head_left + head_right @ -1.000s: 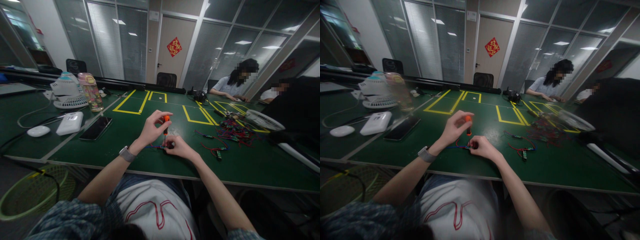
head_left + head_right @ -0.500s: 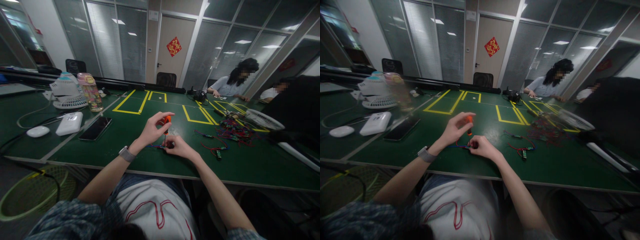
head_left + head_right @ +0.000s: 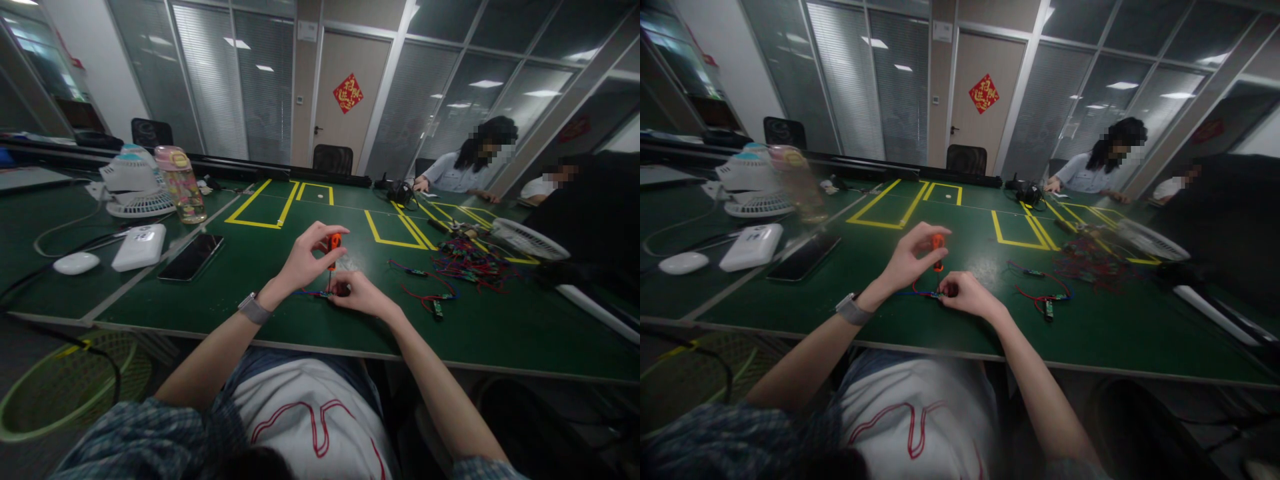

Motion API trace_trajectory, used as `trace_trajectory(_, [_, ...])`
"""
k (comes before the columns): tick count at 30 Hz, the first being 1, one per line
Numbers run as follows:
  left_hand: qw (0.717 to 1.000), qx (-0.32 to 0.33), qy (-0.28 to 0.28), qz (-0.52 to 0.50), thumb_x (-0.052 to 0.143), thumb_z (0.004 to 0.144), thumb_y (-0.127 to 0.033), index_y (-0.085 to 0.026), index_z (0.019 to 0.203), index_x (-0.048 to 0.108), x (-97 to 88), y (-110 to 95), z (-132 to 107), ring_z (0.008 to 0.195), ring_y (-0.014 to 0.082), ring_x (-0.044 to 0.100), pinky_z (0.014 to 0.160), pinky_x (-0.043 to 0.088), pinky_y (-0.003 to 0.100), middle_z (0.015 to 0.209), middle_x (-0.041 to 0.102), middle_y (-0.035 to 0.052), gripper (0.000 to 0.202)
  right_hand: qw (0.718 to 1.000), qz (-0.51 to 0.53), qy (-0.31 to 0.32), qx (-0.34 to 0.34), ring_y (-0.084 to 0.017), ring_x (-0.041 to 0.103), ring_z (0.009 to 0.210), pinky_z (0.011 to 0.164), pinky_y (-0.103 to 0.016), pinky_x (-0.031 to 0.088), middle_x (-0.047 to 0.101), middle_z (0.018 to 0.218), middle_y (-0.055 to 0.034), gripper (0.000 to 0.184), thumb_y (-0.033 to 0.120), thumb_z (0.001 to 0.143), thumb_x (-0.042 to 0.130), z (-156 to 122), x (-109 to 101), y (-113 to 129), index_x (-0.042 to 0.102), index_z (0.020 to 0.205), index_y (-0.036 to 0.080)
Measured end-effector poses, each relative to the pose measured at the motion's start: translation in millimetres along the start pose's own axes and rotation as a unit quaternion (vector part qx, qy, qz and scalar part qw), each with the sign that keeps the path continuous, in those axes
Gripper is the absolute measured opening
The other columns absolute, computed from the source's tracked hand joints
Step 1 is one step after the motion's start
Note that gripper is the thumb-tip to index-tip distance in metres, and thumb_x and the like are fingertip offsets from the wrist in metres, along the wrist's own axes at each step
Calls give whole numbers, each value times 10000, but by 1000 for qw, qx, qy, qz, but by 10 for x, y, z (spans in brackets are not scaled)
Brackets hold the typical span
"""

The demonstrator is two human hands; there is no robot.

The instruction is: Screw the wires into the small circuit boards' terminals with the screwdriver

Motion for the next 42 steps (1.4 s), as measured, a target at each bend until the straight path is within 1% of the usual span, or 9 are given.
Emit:
trace_trajectory(8, [1000,15,-9,21,596,870,-155,-213,1102,661,-9,-15,-2,799,100,560,686,517,195,914,546,16,248,999,-27,-28,-18,-108,527,615,594,-222,416,603,694,10,58,104,754,672,29,34,-15,676,793,147])
trace_trajectory(13, [999,27,-18,44,598,871,-156,-221,1109,666,-33,-9,3,805,100,566,689,526,199,916,545,15,256,999,-29,-24,-5,-122,563,652,619,-232,443,633,740,-9,100,151,759,707,20,14,-63,703,858,142])
trace_trajectory(17, [1000,17,0,15,564,893,-161,-234,1193,640,-24,18,-6,886,120,594,762,544,239,1013,575,38,319,999,-28,-16,7,-124,568,639,618,-235,452,646,721,-9,96,142,744,715,10,-2,-80,706,840,140])
trace_trajectory(20, [1000,-4,12,-21,519,929,-180,-229,1253,604,-2,45,-14,836,112,616,753,549,245,1012,589,46,339,999,-28,-20,15,-120,565,619,607,-233,449,648,703,-9,75,136,742,712,11,-2,-81,704,817,138])
trace_trajectory(24, [1000,-3,-11,7,604,898,-195,-227,1182,639,7,44,-17,819,108,589,727,531,216,951,575,25,288,999,-35,-28,9,-118,557,619,603,-231,441,638,696,-4,66,130,742,708,15,10,-66,701,807,141])
trace_trajectory(29, [999,6,-29,29,708,835,-235,-228,1103,656,8,43,-13,854,121,567,710,519,207,960,553,19,272,999,-39,-36,3,-115,547,612,598,-231,437,620,694,0,65,116,745,695,23,27,-38,694,805,143])
trace_trajectory(31, [999,4,-27,28,686,853,-249,-236,1126,648,6,46,-14,859,122,563,717,522,212,962,536,19,276,998,-40,-38,0,-115,551,622,602,-230,440,622,710,-3,66,113,746,692,26,32,-33,692,804,144])
trace_trajectory(36, [999,8,-35,18,512,948,-204,-233,1164,642,-11,30,-16,878,121,565,726,520,220,989,533,39,254,998,-47,-40,-14,-117,553,636,614,-231,441,620,723,-6,58,124,750,696,31,38,-43,693,805,144])
trace_trajectory(42, [995,20,-76,54,671,872,-241,-209,1067,664,-33,48,-14,857,119,556,691,519,208,968,526,31,198,998,-54,-33,-3,-121,559,646,620,-234,441,628,747,-15,72,122,749,697,30,30,-32,701,818,142])
Point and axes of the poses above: each hand's wrist, its own z-axis towards the middle knuckle, its own x-axis out of the palm, y = z × x, the point moved 4 cm from there along z, towards the middle knuckle
